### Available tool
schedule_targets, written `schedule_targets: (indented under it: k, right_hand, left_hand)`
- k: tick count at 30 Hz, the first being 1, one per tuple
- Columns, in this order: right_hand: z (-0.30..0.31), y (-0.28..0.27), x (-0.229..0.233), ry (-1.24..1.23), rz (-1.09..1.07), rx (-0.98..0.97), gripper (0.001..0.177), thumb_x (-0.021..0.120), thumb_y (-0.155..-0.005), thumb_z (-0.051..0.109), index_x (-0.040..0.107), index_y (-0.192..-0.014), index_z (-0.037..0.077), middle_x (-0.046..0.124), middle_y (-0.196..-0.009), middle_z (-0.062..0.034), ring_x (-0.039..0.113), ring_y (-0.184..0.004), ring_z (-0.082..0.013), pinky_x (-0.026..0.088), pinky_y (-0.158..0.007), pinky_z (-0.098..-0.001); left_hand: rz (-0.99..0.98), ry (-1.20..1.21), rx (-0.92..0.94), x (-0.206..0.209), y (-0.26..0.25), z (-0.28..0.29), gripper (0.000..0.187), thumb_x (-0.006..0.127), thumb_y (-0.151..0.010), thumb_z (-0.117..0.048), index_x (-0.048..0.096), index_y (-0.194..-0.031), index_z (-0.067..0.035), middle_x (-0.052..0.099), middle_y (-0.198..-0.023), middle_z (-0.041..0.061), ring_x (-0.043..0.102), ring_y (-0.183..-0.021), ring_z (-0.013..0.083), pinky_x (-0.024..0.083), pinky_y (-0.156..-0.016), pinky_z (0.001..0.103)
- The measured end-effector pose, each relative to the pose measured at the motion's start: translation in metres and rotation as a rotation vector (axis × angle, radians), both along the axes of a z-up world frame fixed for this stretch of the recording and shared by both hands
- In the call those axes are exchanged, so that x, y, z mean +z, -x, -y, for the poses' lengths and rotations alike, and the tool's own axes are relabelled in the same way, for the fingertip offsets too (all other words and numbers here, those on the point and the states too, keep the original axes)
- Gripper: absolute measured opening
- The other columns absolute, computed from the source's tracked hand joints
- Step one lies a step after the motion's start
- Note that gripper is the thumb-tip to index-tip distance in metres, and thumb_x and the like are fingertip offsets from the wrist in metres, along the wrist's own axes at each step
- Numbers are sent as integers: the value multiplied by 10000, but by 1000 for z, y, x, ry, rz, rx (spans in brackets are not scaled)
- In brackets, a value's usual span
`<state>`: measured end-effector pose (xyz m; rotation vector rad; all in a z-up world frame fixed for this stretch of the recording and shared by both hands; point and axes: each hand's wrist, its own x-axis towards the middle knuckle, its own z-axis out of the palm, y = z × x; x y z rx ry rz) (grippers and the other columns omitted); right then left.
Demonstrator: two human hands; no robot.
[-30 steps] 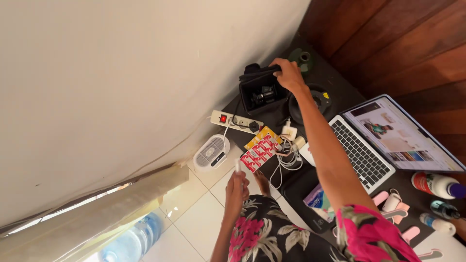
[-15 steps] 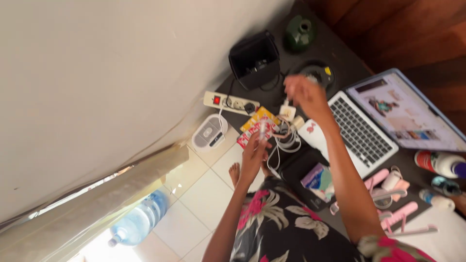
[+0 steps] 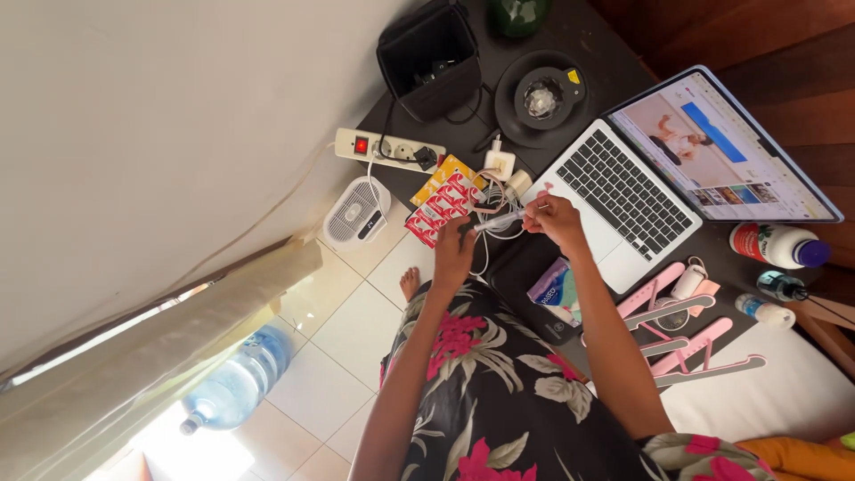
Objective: Tidying up and organizing various objects around the room, including desk items and cleaning supplies.
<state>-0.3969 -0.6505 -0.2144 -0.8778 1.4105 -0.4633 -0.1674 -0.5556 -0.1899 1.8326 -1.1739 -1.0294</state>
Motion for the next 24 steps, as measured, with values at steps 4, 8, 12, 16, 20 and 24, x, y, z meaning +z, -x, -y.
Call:
schedule_targets:
  k: [4,8,12,16,20,24]
  right_hand:
    - [-5,-1,-41,-66,-51,-56,150,663,-986,95,660,-991,-54,718,-843,-130,737,-715,-192,634,-657,-301]
    - [-6,8,-54,-16,-135,-202,145,625,-1006,92,633,-1010,-53,715,-813,-139,731,-663,-193,633,-615,-316]
    - [-15,8,-33,139,-323,-182,133,593,-1027,73,631,-1040,-53,718,-784,-129,727,-651,-187,624,-607,-312]
    - [-16,-35,33,190,-403,-109,184,642,-958,81,598,-1124,15,707,-761,-124,724,-650,-226,625,-592,-332]
    - [-30,-103,76,576,-689,114,235,692,-933,130,633,-1145,46,697,-755,-156,696,-692,-362,554,-636,-466]
    - [-89,-235,138,1180,-673,528,146,710,-950,137,717,-1088,89,671,-1034,-160,637,-987,-365,492,-876,-484]
  left_hand:
    - [-96,-101,65,6,-15,-20,258,619,-993,-195,623,-1230,-92,654,-1162,167,699,-917,281,576,-769,387]
    - [-83,-28,124,9,-38,-45,234,576,-1041,-181,624,-1250,-88,651,-1190,163,699,-962,263,558,-860,381]
    - [-109,-171,215,28,-58,-72,262,546,-1035,-191,627,-1269,-106,638,-1221,148,704,-891,250,554,-833,373]
    - [-92,-152,268,41,-86,-107,267,557,-1037,-184,623,-1281,-99,648,-1222,153,693,-938,252,554,-835,383]
    - [34,50,396,73,-131,-150,281,549,-1010,-100,607,-1284,-86,600,-1315,169,624,-1153,333,501,-990,434]
    - [284,77,585,141,-192,-222,358,557,-946,-6,576,-1296,-80,307,-1602,240,370,-1424,447,405,-1084,514]
